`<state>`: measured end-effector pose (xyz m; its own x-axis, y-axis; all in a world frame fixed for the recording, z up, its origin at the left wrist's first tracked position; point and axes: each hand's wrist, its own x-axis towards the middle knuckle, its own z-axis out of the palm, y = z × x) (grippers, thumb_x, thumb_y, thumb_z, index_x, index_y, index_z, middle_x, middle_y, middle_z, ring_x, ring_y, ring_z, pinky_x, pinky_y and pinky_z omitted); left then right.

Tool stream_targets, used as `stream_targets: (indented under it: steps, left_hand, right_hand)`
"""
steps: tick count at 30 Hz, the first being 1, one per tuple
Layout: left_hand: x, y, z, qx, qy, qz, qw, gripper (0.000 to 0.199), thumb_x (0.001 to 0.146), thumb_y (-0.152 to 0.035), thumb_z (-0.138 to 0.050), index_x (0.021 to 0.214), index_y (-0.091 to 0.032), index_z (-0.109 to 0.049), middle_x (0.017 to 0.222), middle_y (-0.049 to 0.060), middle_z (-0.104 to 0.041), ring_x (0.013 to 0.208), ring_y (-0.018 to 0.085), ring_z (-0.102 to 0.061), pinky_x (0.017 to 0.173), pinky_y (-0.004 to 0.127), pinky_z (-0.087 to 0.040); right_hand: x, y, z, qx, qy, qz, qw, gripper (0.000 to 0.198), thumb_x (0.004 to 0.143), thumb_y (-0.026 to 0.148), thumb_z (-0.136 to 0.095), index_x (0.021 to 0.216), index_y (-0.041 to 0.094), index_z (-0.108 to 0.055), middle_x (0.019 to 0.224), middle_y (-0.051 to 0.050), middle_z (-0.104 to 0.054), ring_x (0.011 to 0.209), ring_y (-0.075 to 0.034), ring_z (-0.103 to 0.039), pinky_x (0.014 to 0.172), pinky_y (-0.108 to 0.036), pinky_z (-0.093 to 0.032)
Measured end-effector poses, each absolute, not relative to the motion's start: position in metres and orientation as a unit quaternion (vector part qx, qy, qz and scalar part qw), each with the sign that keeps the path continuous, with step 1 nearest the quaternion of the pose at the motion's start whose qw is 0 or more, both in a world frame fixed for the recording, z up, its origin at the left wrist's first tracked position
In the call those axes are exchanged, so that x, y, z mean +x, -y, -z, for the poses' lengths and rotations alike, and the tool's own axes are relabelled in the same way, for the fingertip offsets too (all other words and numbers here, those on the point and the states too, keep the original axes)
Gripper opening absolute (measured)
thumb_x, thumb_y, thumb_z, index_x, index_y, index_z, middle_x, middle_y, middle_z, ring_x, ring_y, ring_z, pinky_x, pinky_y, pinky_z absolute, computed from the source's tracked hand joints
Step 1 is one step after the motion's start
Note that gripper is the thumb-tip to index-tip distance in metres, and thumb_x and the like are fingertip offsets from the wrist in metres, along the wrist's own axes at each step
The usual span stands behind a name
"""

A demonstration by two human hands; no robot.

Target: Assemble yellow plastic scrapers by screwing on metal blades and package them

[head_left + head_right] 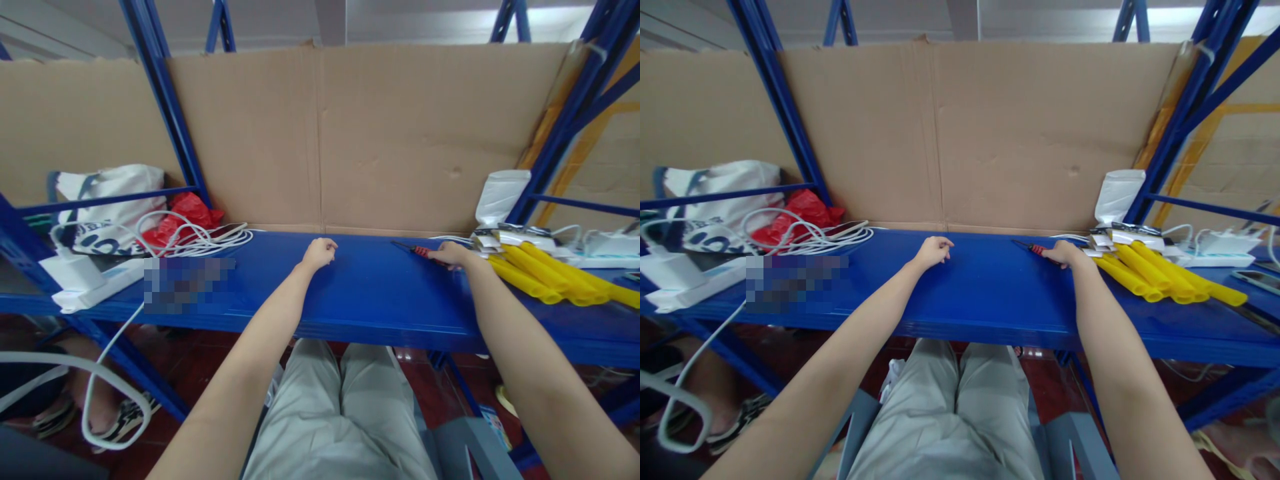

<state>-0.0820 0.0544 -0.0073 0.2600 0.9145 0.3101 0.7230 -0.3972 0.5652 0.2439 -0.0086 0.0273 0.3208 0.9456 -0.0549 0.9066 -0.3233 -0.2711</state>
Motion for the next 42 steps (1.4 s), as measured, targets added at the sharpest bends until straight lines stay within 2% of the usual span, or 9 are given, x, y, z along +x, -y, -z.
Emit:
stream_targets:
  steps: [3, 7, 11, 14, 20, 32, 42]
  left_hand:
    - [-0.083, -0.056, 0.008, 0.778, -0.525, -0.306, 0.16, 0.031, 0.083, -0.007, -0.044, 0.102, -0.011, -0.069, 0.067, 0.003, -0.068, 0.05, 0.008, -0.058, 0.059, 0.02, -0.048]
    - [-0.083, -0.056, 0.008, 0.778, -0.526, -0.304, 0.157, 0.032, 0.083, -0.008, -0.044, 0.102, -0.011, -0.07, 0.067, 0.004, -0.069, 0.05, 0.009, -0.059, 0.06, 0.021, -0.049]
    - [-0.083, -0.056, 0.008, 0.782, -0.524, -0.3, 0.155, 0.032, 0.083, -0.008, -0.044, 0.101, -0.011, -0.07, 0.068, 0.004, -0.069, 0.05, 0.009, -0.059, 0.061, 0.021, -0.049]
    - [-0.083, -0.056, 0.008, 0.782, -0.524, -0.299, 0.155, 0.032, 0.083, -0.008, -0.044, 0.101, -0.011, -0.07, 0.068, 0.004, -0.069, 0.051, 0.009, -0.059, 0.061, 0.021, -0.049]
    - [-0.083, -0.058, 0.009, 0.783, -0.522, -0.301, 0.151, 0.033, 0.081, -0.006, -0.044, 0.099, -0.011, -0.07, 0.066, 0.004, -0.068, 0.052, 0.009, -0.06, 0.062, 0.021, -0.05]
    - [-0.083, -0.058, 0.01, 0.782, -0.529, -0.294, 0.151, 0.034, 0.081, -0.007, -0.043, 0.102, -0.012, -0.07, 0.068, 0.003, -0.069, 0.055, 0.009, -0.061, 0.063, 0.02, -0.05]
    - [-0.083, -0.056, 0.008, 0.784, -0.526, -0.294, 0.153, 0.033, 0.082, -0.008, -0.044, 0.102, -0.012, -0.07, 0.067, 0.003, -0.069, 0.053, 0.009, -0.06, 0.064, 0.021, -0.05]
  right_hand:
    - [0.262, 0.008, -0.024, -0.845, 0.51, -0.097, 0.127, 0.034, 0.083, 0.04, -0.057, 0.089, 0.008, -0.064, 0.065, -0.009, -0.06, 0.048, -0.015, -0.055, 0.041, -0.025, -0.042]
    - [0.279, 0.0, -0.016, -0.867, 0.468, -0.085, 0.152, 0.039, 0.08, 0.041, -0.06, 0.098, 0.007, -0.065, 0.081, -0.013, -0.065, 0.059, -0.02, -0.061, 0.046, -0.027, -0.048]
    - [0.281, -0.003, -0.011, -0.879, 0.451, -0.06, 0.143, 0.05, 0.082, 0.048, -0.056, 0.101, 0.003, -0.066, 0.085, -0.017, -0.066, 0.07, -0.024, -0.066, 0.061, -0.032, -0.053]
    - [0.275, -0.001, -0.01, -0.886, 0.438, -0.024, 0.153, 0.059, 0.082, 0.052, -0.052, 0.107, 0.0, -0.064, 0.087, -0.022, -0.066, 0.085, -0.03, -0.067, 0.073, -0.037, -0.053]
    - [0.264, 0.006, -0.009, -0.892, 0.411, -0.003, 0.191, 0.061, 0.083, 0.045, -0.054, 0.122, -0.002, -0.057, 0.119, -0.029, -0.058, 0.115, -0.034, -0.056, 0.092, -0.041, -0.047]
    - [0.257, 0.006, -0.007, -0.891, 0.407, 0.01, 0.2, 0.059, 0.085, 0.037, -0.05, 0.129, -0.002, -0.05, 0.125, -0.029, -0.054, 0.119, -0.033, -0.054, 0.095, -0.04, -0.046]
    - [0.257, 0.002, -0.005, -0.885, 0.425, 0.026, 0.186, 0.053, 0.085, 0.031, -0.048, 0.125, -0.003, -0.052, 0.119, -0.029, -0.058, 0.115, -0.035, -0.057, 0.092, -0.041, -0.048]
